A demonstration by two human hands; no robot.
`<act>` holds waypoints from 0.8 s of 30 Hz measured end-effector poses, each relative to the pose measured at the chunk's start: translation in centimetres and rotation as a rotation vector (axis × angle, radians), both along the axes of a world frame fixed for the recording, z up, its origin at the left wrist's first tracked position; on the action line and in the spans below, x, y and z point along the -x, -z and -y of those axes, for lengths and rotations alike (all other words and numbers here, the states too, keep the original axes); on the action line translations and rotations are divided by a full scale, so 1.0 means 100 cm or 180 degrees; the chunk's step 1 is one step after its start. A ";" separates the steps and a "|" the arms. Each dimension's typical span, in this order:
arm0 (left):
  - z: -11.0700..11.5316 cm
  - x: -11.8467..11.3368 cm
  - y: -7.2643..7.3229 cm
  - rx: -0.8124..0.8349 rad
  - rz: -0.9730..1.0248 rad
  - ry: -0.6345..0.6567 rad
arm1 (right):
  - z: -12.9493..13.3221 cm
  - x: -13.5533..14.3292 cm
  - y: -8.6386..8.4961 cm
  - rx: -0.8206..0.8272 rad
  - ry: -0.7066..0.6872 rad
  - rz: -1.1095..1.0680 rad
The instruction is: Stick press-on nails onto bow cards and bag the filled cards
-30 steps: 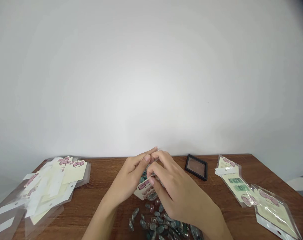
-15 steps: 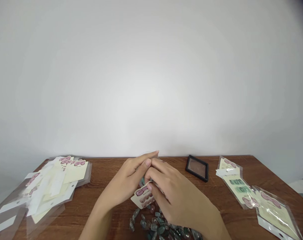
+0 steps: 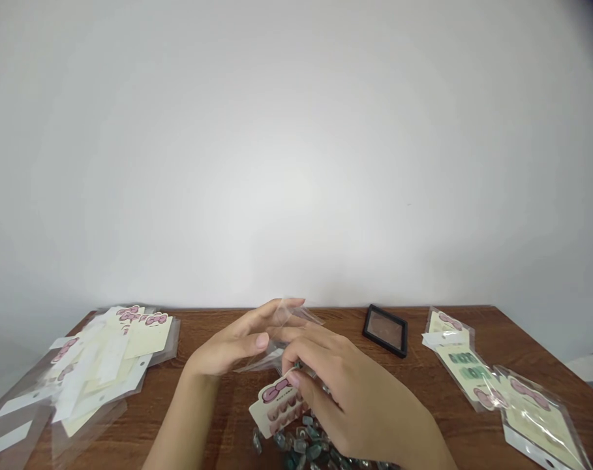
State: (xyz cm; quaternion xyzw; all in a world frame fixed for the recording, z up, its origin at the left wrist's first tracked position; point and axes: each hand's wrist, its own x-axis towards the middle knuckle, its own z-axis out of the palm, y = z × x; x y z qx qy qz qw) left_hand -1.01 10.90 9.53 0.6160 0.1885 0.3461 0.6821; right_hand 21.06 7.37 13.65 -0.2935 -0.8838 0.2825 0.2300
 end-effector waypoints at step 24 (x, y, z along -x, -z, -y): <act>-0.001 -0.008 0.003 -0.0351 -0.0463 -0.0054 | 0.011 -0.014 -0.015 0.0417 0.0316 0.0417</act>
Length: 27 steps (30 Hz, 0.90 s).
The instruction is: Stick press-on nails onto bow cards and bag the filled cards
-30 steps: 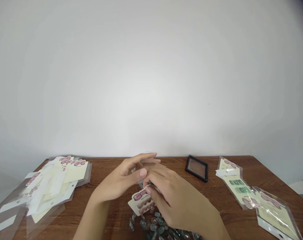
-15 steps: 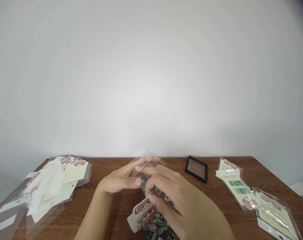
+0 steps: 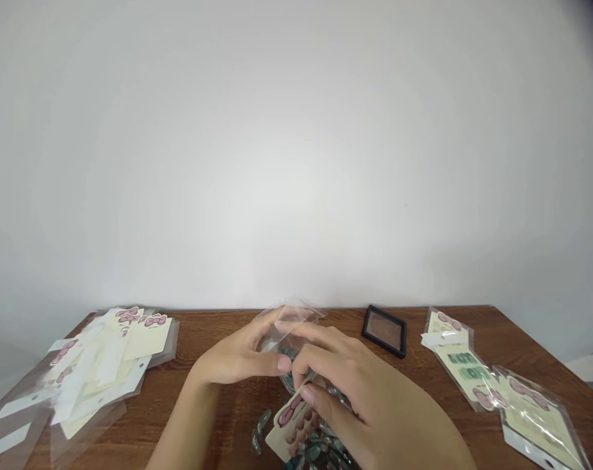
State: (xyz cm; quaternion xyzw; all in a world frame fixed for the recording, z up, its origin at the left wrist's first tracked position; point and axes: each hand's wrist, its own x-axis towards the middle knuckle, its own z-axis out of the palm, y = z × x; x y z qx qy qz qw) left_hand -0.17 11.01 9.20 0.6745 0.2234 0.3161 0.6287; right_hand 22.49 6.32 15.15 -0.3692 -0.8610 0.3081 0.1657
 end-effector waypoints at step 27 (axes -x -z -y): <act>0.004 0.003 0.002 0.0397 0.0189 0.0304 | -0.003 -0.015 -0.001 0.0068 -0.0111 -0.0196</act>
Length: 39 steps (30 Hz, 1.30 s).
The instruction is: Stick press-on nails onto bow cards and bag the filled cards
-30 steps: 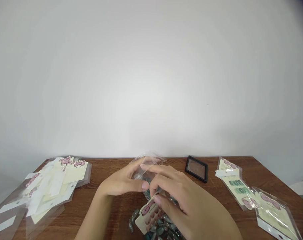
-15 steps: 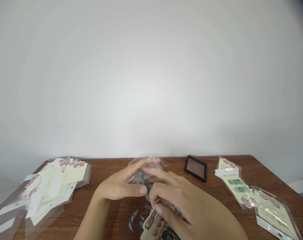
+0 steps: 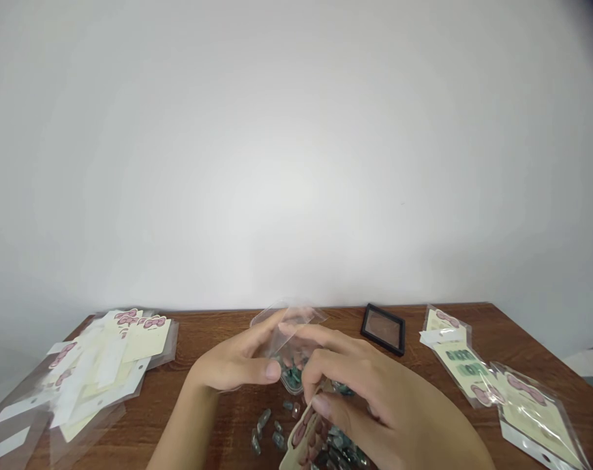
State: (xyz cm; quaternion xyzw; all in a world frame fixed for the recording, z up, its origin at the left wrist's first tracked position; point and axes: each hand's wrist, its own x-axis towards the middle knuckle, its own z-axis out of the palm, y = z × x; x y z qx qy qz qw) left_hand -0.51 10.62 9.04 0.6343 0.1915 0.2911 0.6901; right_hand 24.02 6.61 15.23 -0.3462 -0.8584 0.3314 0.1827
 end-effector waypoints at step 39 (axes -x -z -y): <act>0.000 -0.012 0.020 0.0255 0.1129 0.0338 | -0.030 0.002 0.020 -0.0917 0.2169 -0.3149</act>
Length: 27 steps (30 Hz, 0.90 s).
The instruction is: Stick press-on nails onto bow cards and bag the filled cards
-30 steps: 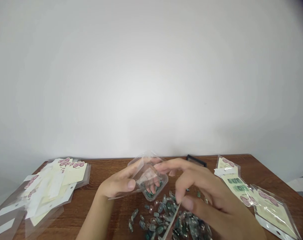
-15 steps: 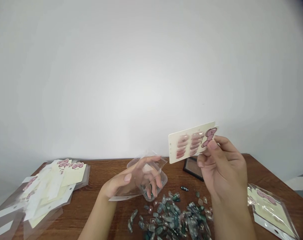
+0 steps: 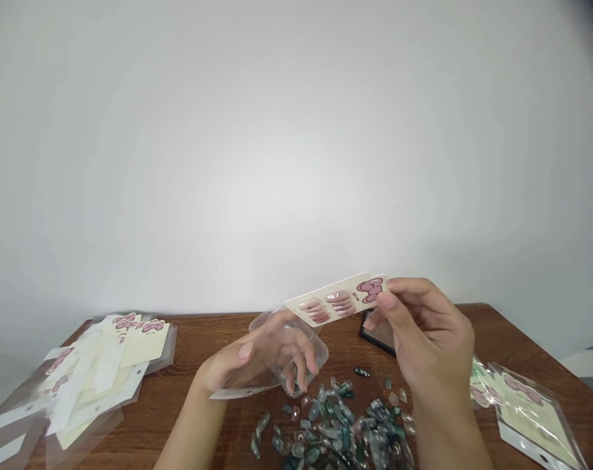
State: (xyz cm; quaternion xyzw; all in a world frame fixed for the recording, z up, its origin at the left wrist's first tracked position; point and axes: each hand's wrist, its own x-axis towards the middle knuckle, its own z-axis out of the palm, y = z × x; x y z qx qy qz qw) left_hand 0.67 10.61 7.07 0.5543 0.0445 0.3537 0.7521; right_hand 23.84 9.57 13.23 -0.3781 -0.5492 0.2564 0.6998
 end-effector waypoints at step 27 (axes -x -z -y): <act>0.002 0.000 -0.012 -0.0309 -0.0645 0.0111 | 0.006 0.003 -0.008 -0.0075 -0.0019 0.1071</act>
